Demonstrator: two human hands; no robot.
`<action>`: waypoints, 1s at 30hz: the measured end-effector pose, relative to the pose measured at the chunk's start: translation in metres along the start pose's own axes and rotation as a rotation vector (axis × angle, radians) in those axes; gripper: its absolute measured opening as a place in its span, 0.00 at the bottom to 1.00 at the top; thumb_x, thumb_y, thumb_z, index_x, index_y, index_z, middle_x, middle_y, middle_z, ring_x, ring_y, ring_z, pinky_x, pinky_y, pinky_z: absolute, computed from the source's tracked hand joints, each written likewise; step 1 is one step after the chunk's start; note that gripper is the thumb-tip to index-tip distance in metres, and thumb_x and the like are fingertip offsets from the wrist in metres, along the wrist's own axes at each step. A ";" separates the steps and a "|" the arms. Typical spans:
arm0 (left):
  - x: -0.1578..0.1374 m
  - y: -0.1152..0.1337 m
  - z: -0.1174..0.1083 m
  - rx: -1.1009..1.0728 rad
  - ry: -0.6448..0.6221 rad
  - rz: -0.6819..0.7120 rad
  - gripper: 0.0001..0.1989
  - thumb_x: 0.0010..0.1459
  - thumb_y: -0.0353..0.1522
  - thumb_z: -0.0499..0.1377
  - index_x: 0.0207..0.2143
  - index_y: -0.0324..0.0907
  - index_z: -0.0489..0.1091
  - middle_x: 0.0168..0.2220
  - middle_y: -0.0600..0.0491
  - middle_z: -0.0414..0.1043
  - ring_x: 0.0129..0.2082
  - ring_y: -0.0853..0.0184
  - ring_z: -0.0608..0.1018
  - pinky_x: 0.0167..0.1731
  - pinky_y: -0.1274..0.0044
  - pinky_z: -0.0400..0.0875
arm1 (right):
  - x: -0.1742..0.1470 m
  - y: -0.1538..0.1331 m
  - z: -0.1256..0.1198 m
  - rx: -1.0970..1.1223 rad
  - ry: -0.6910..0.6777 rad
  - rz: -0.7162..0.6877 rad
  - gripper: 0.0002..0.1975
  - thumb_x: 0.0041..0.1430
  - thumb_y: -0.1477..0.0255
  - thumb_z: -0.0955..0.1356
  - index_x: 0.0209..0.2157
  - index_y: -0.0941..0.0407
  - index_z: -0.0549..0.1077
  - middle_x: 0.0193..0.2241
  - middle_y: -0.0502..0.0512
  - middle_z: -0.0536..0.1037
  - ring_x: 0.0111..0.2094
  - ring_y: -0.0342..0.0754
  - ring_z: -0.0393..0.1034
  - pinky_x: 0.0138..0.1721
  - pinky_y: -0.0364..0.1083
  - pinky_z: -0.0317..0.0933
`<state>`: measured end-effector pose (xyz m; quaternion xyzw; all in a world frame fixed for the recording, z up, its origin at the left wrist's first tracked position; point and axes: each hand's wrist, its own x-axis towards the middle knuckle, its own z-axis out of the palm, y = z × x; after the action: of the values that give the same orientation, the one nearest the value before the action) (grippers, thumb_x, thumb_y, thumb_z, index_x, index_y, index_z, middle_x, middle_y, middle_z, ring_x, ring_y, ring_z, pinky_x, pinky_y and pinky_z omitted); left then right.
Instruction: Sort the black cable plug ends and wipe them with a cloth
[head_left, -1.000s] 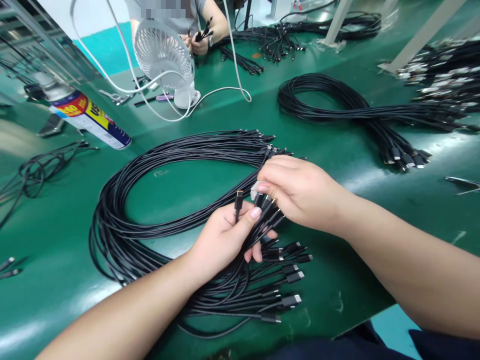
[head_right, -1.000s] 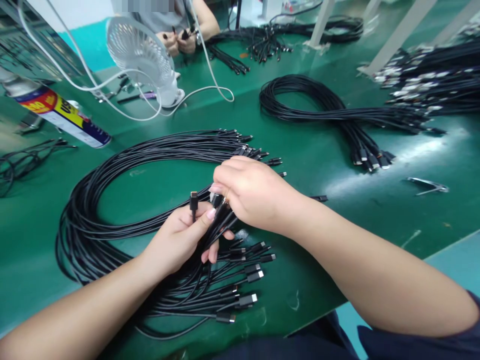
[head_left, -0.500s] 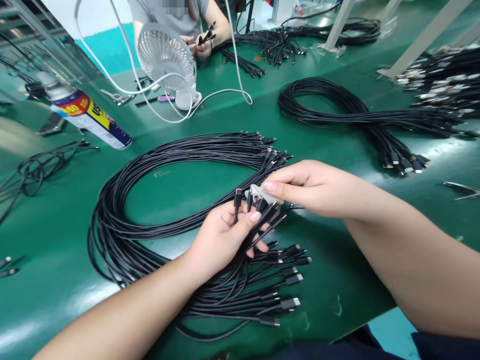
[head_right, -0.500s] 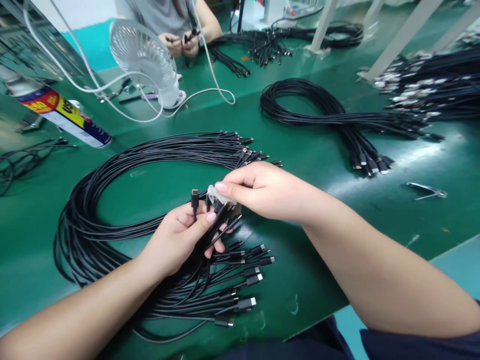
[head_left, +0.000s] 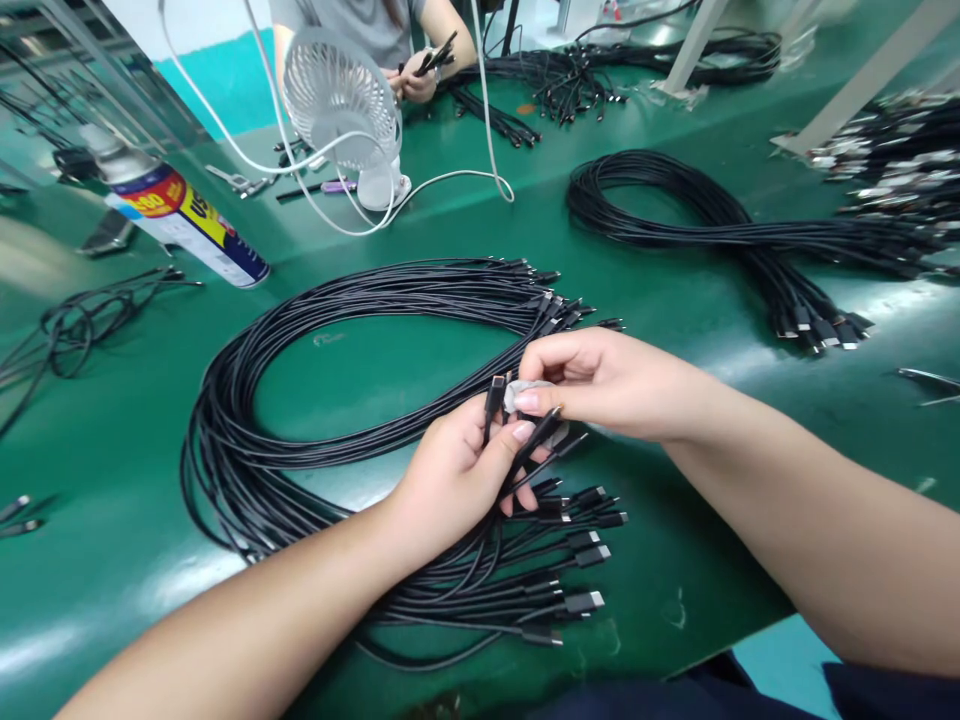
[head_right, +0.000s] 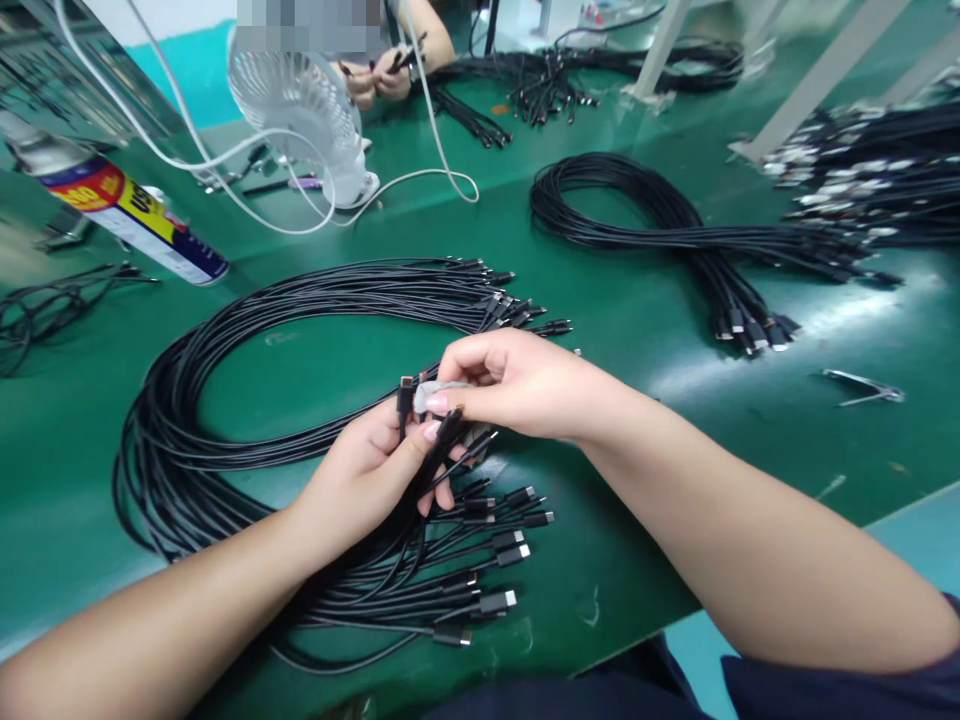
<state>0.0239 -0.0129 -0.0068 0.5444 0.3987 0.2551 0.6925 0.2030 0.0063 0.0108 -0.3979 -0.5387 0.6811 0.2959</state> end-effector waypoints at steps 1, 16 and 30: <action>0.000 0.000 0.000 0.002 -0.006 0.005 0.11 0.60 0.40 0.56 0.37 0.40 0.63 0.31 0.54 0.73 0.17 0.73 0.75 0.14 0.82 0.69 | 0.000 -0.001 0.003 -0.016 0.016 -0.005 0.12 0.53 0.66 0.72 0.26 0.57 0.68 0.23 0.47 0.77 0.24 0.44 0.74 0.28 0.44 0.72; 0.005 0.000 -0.005 -0.236 0.001 -0.037 0.18 0.50 0.40 0.67 0.32 0.38 0.65 0.23 0.55 0.72 0.19 0.71 0.77 0.16 0.83 0.68 | 0.001 -0.003 0.009 -0.817 0.387 -0.211 0.12 0.61 0.73 0.62 0.23 0.56 0.66 0.15 0.46 0.70 0.16 0.40 0.63 0.21 0.40 0.55; 0.003 0.000 0.000 -0.279 0.168 -0.073 0.15 0.51 0.38 0.66 0.29 0.39 0.65 0.20 0.58 0.72 0.20 0.69 0.78 0.14 0.84 0.69 | 0.000 -0.003 0.013 -0.758 0.456 -0.177 0.16 0.62 0.66 0.62 0.21 0.55 0.65 0.14 0.48 0.67 0.17 0.42 0.63 0.23 0.44 0.53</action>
<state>0.0252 -0.0103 -0.0080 0.4048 0.4355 0.3272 0.7345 0.1920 0.0009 0.0152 -0.5706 -0.7031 0.3027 0.2975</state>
